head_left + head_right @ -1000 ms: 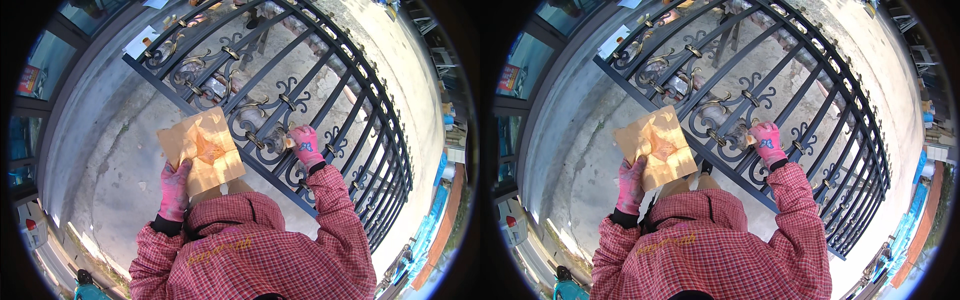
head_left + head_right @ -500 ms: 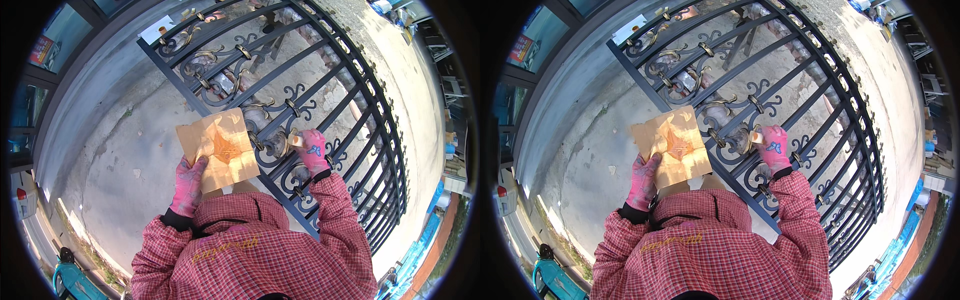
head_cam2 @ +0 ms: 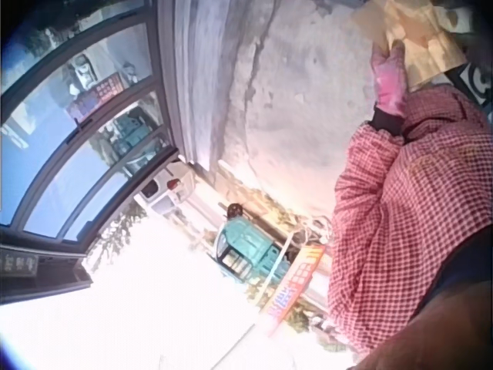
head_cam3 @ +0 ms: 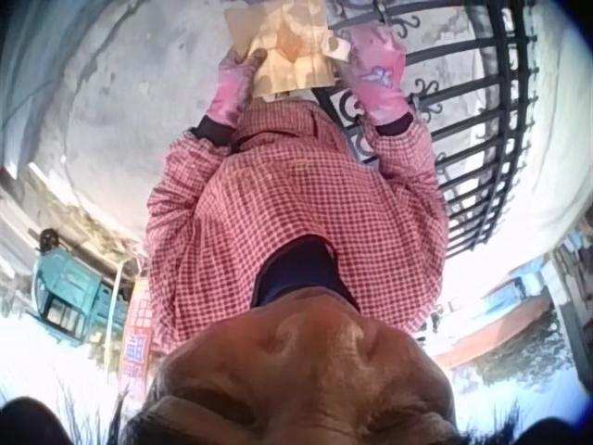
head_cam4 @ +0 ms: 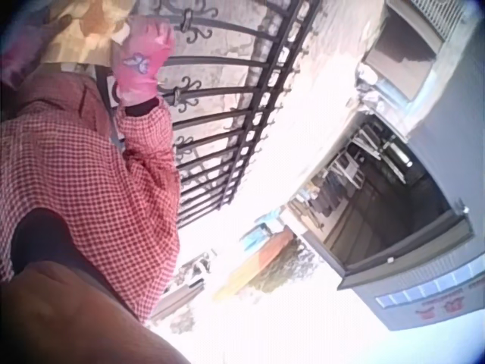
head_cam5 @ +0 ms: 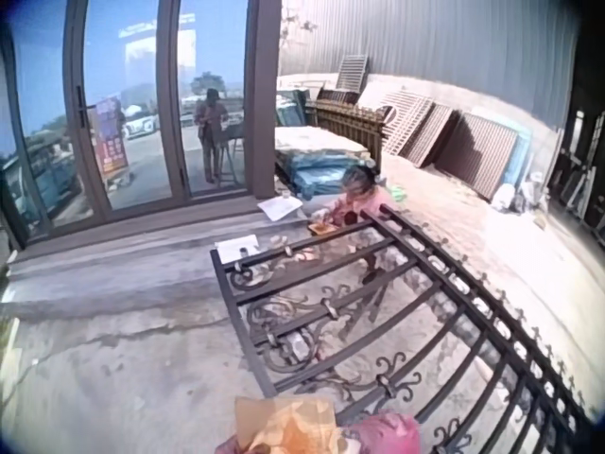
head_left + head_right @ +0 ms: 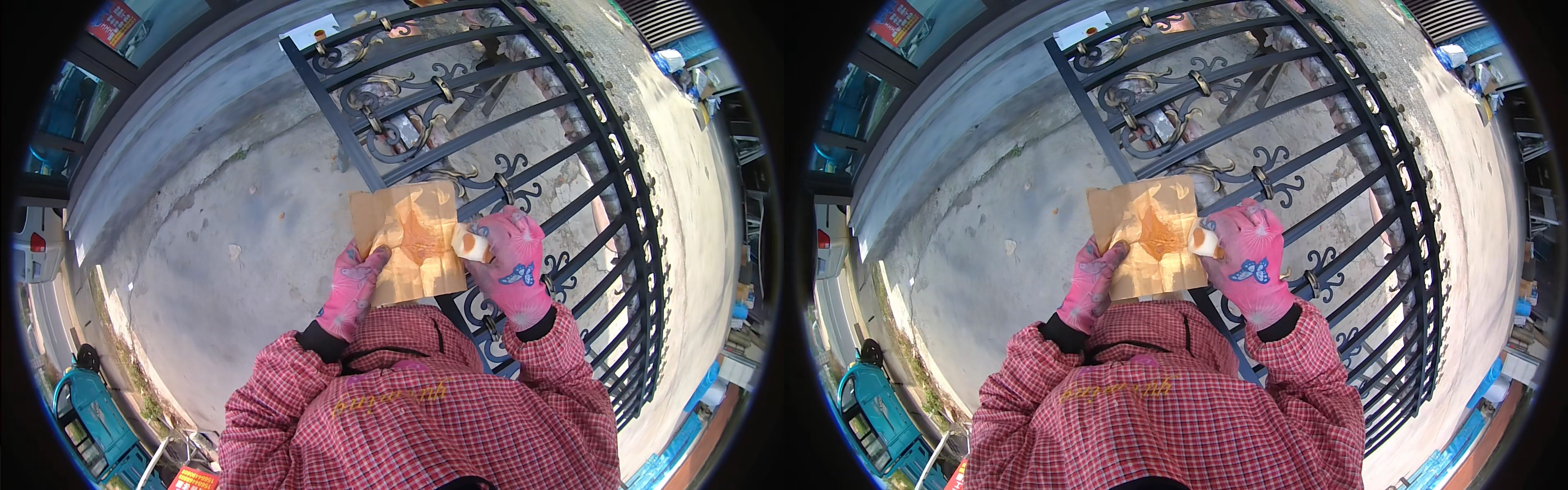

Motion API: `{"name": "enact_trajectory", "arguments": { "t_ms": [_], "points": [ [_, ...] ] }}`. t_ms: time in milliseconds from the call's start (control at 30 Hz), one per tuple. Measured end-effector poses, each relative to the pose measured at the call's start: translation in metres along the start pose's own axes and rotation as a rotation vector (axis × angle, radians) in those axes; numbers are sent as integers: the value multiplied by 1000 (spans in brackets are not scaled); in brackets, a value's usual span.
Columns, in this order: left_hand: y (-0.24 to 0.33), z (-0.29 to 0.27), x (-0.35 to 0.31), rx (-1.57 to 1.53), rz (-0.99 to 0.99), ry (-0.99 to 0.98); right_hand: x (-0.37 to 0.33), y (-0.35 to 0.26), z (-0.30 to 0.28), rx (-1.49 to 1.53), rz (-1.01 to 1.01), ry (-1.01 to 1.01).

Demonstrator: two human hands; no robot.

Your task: The person applies gold paint to the ornamental scrollwork of a black metal gate using a small brush. They hold a paper palette in the left hand and repeatedly dip the brush into a small container to reload paint while working on the gate's decorative elements.

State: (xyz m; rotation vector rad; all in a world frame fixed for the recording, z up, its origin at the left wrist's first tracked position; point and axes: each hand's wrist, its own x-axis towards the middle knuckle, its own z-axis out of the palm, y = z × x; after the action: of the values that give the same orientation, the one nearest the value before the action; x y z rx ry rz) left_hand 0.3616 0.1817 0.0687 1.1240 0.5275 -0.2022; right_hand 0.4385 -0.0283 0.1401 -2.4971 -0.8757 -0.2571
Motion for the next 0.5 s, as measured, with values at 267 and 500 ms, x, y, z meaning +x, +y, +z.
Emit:
{"name": "enact_trajectory", "arguments": {
  "t_ms": [267,500],
  "points": [
    [5,-16,-5,-99,20,86,-33,42,3,181,543,109],
    [4,-32,-8,-177,49,172,-87,79,77,13,743,103]
  ]
}}
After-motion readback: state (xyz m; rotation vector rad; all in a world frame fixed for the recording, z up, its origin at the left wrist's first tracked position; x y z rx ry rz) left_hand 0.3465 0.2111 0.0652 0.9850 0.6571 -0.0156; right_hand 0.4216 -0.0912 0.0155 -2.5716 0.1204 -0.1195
